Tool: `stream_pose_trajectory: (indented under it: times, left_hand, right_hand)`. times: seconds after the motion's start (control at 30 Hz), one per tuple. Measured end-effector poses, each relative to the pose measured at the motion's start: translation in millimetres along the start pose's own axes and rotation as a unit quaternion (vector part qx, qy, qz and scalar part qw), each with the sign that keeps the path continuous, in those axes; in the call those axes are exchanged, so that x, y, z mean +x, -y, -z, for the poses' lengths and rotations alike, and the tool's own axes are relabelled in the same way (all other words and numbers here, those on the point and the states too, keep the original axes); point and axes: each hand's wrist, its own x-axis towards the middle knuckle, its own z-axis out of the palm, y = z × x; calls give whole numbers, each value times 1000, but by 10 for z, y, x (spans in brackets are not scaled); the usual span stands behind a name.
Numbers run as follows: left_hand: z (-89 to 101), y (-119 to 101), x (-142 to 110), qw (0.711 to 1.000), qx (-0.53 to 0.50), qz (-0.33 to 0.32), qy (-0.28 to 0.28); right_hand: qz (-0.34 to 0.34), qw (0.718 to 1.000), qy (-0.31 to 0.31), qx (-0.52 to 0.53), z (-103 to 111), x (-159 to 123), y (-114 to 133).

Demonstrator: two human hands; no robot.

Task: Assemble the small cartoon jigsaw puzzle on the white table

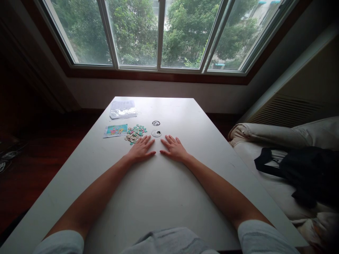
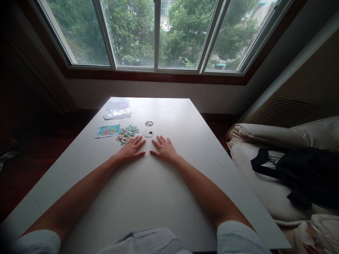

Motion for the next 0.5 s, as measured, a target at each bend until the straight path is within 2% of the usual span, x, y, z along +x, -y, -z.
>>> stream_pose_trajectory:
  times: [0.5]
  left_hand:
    - [-2,16,34,1000,-11,4,15]
  right_hand:
    - [7,1000,30,4,-4,15,-22]
